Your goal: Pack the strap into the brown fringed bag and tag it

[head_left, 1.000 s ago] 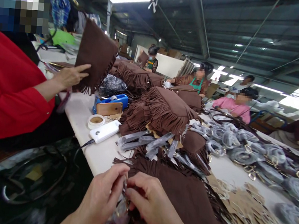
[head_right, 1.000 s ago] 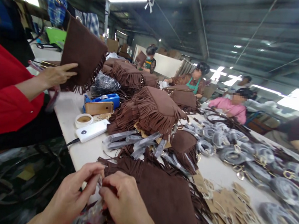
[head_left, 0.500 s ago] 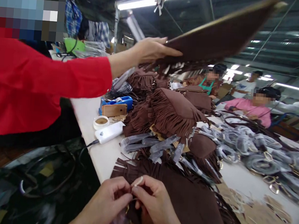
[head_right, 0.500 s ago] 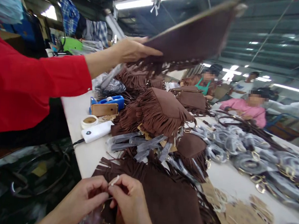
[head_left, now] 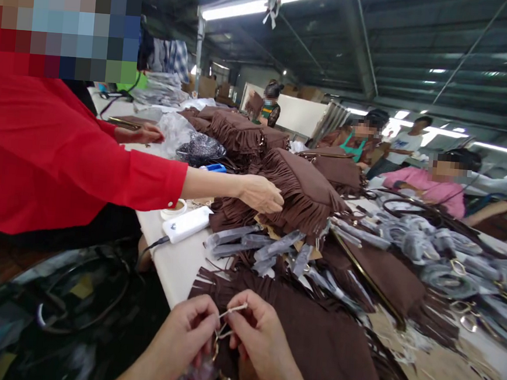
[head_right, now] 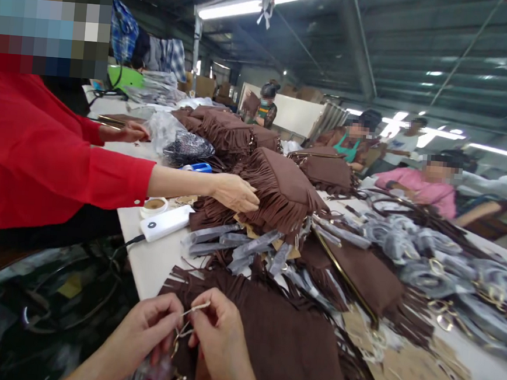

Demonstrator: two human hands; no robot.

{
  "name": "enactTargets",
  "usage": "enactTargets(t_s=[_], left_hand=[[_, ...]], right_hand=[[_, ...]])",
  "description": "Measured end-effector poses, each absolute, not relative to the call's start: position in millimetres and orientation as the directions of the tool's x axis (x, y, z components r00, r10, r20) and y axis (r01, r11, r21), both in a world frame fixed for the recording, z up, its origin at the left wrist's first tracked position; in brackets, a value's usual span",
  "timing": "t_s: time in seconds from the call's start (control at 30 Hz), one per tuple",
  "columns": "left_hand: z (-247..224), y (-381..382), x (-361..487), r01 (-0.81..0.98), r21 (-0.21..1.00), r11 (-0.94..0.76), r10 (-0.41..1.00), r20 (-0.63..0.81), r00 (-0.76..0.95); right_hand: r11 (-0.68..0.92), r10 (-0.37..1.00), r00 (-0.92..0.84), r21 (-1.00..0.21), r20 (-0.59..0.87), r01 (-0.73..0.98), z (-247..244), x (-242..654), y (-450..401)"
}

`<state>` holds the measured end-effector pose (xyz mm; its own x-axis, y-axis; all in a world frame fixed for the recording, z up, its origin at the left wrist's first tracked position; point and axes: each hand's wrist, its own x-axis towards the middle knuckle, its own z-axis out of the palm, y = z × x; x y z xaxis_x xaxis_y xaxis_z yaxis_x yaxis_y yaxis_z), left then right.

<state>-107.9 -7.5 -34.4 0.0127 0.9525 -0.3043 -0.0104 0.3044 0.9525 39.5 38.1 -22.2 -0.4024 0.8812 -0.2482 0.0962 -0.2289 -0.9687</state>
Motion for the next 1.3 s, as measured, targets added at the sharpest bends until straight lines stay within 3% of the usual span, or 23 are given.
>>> enactTargets(t_s=[0.2,0.3,0.4,0.6,0.73,0.9,1.0,1.13,1.2,1.3], left_hand=[[-22,-6,-114,-0.444,0.744,0.5,0.866,-0.445,0.229],[-20,-6,-118,-0.605,0.612,0.509,0.857,-0.427,0.289],[-23,-7,-121,-0.695,0.566,0.444,0.884,-0.402,0.238],[-32,-7,-124,-0.797,0.508,0.328,0.936,-0.288,0.202],[-35,-7,-122,-0.793,0.532,0.297,0.939,-0.314,0.141],[-33,-11,-121,-0.72,0.646,0.253,0.932,-0.361,0.003],[-34,-12,-121,-0.559,0.78,0.28,0.927,-0.371,-0.052],[-31,-8,-124,-0.164,0.977,0.139,0.984,-0.155,-0.086],[-26,-7,-129,0.028,0.999,0.045,0.996,-0.042,-0.084],[-18,-6,-144,0.171,0.984,0.046,0.988,-0.02,-0.152]], right_hand=[[-0.54,0.751,-0.578,-0.8,-0.318,-0.261,-22,57,47],[-0.605,0.713,-0.648,-0.702,-0.268,-0.375,-20,64,48],[-0.632,0.701,-0.663,-0.661,-0.264,-0.405,-20,67,48],[-0.518,0.786,-0.552,-0.784,-0.278,-0.342,-25,58,45],[-0.386,0.866,-0.42,-0.897,-0.272,-0.216,-25,47,41],[-0.174,0.904,-0.395,-0.985,-0.165,0.012,-24,43,39],[-0.067,0.905,-0.409,-0.988,-0.12,0.141,-28,44,39],[-0.033,0.89,-0.445,-0.987,-0.102,0.16,-30,45,38],[-0.043,0.885,-0.452,-0.986,-0.113,0.162,-30,44,38],[-0.042,0.902,-0.419,-0.986,-0.107,0.162,-32,43,40]])
